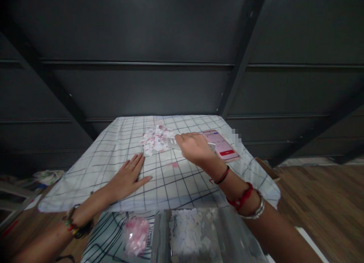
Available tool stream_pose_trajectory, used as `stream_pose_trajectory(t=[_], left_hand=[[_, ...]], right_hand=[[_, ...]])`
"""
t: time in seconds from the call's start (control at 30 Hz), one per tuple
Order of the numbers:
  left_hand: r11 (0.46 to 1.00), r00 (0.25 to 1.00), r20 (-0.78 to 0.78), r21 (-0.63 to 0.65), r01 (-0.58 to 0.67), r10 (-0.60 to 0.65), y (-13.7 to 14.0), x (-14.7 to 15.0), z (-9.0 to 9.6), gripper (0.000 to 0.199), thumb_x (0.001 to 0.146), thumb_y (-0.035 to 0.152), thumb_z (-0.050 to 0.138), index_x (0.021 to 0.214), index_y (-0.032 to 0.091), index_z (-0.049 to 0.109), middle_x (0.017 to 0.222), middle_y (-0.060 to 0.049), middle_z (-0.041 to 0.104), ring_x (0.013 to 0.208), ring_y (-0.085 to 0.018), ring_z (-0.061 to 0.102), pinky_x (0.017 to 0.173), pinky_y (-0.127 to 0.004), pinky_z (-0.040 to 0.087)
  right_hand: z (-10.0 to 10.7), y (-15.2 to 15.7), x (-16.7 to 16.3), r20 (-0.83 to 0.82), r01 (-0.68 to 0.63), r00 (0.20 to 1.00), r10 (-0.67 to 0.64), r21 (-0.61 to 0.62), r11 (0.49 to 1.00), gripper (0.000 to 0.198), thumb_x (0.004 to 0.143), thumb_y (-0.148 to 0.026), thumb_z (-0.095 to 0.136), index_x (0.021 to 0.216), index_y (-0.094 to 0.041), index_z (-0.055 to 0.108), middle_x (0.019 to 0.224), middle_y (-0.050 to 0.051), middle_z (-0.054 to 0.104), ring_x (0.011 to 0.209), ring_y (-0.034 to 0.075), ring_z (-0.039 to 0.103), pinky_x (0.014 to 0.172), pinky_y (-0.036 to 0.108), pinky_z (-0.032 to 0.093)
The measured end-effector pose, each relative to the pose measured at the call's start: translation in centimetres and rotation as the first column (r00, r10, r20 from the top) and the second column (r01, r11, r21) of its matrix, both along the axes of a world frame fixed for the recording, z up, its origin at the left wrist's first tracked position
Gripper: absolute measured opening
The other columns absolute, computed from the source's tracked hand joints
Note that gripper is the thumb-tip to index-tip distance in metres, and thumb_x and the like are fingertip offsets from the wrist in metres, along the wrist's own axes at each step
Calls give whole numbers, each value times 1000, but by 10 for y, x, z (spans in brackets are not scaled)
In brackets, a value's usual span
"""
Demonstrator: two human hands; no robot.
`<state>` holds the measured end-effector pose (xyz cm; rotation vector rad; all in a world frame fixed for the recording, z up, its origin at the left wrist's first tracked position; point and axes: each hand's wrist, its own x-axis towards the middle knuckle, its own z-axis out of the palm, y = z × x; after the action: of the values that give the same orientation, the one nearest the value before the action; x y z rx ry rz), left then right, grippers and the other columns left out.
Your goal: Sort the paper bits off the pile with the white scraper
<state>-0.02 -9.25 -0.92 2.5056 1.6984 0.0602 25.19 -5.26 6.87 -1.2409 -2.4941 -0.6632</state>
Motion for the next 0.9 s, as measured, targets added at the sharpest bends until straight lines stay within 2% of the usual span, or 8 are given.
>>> stream_pose_trajectory(t=[0.17,0.3,0.37,0.47,0.6,0.73,0.9], left_hand=[[1000,1000,3,14,6,-6,0,-2,-3,86,86,67,25,143,4,14,148,-21,11,137,-34,9,108,-50,15],[999,1000,-15,-26,-24,24,0,2,2,88,85,66,25,142,0,17,148,-22,10,137,-33,8,109,-50,14],[999,999,-30,-34,-35,34,-1,4,3,88,86,66,25,141,-2,18,148,-22,9,137,-33,7,109,-49,14],[999,999,-25,-26,-39,38,-2,4,4,87,86,67,24,141,-1,19,148,-21,11,137,-33,9,109,-49,15],[999,999,-41,-21,-37,36,-2,4,5,86,86,66,24,141,0,19,148,-22,12,137,-32,10,109,-48,16],[999,998,-46,-24,-33,32,-2,5,6,88,86,66,25,141,-3,18,148,-22,10,137,-32,9,109,-48,16],[999,995,-96,-26,-43,40,-3,7,7,85,88,62,26,141,-4,20,148,-21,9,137,-32,9,109,-48,16]], right_hand=[[-7,-3,6,7,-109,994,109,-4,994,24,83,-9,38,79,-14,61,69,5,65,60,13,52,59,27,31],[-9,-5,2,-44,-244,968,248,82,966,24,86,-11,39,84,-14,63,70,3,65,63,13,54,63,27,34],[-7,-3,-6,-54,-265,962,269,80,961,24,86,-11,39,86,-14,63,70,3,65,65,13,55,65,27,35],[-4,4,-18,-40,-285,958,285,-3,958,24,85,-9,40,89,-14,63,73,3,66,68,13,56,68,27,36],[-6,8,-18,-29,-325,946,324,-70,943,23,85,-9,40,88,-15,63,77,2,67,70,13,56,72,28,36],[-6,7,-3,-71,-396,917,393,-45,917,22,89,-16,41,86,-15,63,75,2,66,68,12,54,73,26,36],[-6,11,2,-106,-429,898,427,6,903,25,90,-14,38,89,-15,63,73,2,66,68,11,54,73,26,35]])
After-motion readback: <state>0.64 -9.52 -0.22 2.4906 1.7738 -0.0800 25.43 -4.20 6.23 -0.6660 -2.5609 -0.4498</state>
